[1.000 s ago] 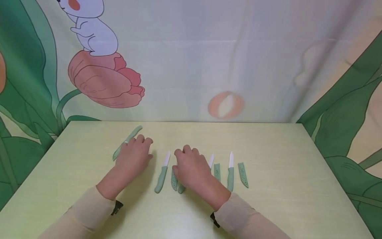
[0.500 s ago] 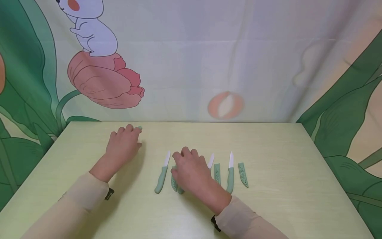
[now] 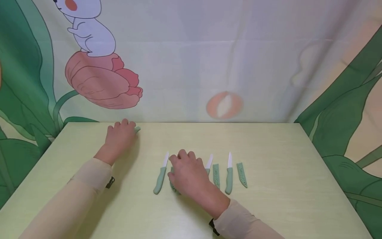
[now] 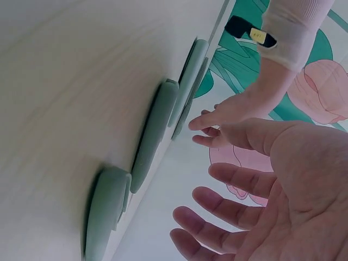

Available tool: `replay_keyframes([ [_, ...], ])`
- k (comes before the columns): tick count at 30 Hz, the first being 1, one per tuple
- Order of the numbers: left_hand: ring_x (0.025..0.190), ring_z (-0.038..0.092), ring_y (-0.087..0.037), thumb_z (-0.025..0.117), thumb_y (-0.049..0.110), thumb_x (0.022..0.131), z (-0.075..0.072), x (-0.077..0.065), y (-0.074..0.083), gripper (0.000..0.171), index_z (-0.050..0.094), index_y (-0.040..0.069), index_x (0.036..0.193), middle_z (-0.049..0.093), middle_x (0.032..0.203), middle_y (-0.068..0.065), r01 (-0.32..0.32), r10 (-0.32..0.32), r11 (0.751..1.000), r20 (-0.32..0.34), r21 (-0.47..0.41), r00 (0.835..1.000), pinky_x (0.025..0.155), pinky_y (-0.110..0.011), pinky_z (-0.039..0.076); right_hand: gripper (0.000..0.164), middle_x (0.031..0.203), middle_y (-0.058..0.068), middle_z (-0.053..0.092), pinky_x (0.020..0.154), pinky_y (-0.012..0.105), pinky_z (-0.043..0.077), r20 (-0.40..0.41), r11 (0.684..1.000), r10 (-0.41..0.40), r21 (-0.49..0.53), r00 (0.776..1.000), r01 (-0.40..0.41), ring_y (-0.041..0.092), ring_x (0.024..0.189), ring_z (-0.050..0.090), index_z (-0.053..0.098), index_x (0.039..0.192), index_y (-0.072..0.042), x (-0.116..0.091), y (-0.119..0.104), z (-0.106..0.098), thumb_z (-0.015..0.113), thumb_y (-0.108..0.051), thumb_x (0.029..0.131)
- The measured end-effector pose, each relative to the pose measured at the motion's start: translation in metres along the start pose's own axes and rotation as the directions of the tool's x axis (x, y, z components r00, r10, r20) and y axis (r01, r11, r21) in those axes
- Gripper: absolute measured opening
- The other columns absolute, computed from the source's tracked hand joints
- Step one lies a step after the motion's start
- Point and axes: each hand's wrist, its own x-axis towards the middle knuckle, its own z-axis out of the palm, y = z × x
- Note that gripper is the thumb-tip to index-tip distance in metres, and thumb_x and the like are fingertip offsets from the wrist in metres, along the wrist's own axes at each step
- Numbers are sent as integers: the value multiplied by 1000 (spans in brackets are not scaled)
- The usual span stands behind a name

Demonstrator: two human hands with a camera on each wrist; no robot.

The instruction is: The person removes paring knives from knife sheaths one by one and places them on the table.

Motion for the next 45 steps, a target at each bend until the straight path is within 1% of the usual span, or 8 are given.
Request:
replay_keyframes([
  [4,107,55,-48,47,13,112,1,8,-4,27,59,-9,122,55,111,-26,7,-8,1000,29,23,1000,100,-69,44,46,133,9,62,86,47,54,9,1000,-5,1,1000,5,33,115,59,65,141,-14,0,-3,-1,73,-34,101],
  [8,104,56,-48,49,14,111,4,17,-8,27,62,-9,116,56,107,-26,8,-9,1000,35,27,999,99,-69,44,46,133,8,62,85,45,54,12,1000,-8,-16,1000,8,31,114,59,65,141,-15,0,-6,0,72,-35,101],
  [15,102,55,-46,44,7,108,11,30,-14,27,67,-6,115,58,106,-25,25,-29,998,78,59,997,100,-68,42,46,134,7,62,84,44,54,5,1000,-24,-20,1000,24,31,114,59,66,141,-16,-1,-10,1,72,-36,101],
  [19,101,56,-45,44,3,107,10,32,-13,27,67,-7,117,57,105,-25,22,-31,996,109,88,994,100,-68,43,45,132,7,63,82,44,54,-11,999,-35,-18,999,35,31,112,59,66,140,-16,-2,-11,0,73,-36,100],
  [24,102,58,-45,43,3,106,8,35,-10,27,67,-7,115,59,104,-25,18,-28,996,109,89,994,99,-67,43,44,131,7,63,80,42,53,-24,999,-44,-21,999,43,30,109,60,67,139,-16,-2,-9,0,74,-36,100],
  [33,104,59,-46,41,3,106,9,40,-4,29,66,-8,117,60,106,-26,48,-56,997,118,66,991,100,-67,43,44,132,7,62,79,41,53,-21,998,-45,-46,999,44,29,107,59,66,140,-16,0,-6,-1,73,-36,101],
  [38,105,60,-47,40,5,106,9,42,1,31,66,-8,117,61,108,-27,67,-71,997,122,36,990,102,-67,42,44,131,7,62,75,38,51,-37,997,-60,-50,998,58,28,101,59,66,140,-16,2,-5,-3,73,-34,100],
  [45,106,60,-49,38,7,104,9,39,5,35,67,-9,113,61,108,-28,103,-100,995,123,-13,987,99,-66,42,43,128,8,64,71,37,50,-43,995,-78,-68,996,75,28,94,58,66,140,-14,11,-7,-4,71,-31,100],
])
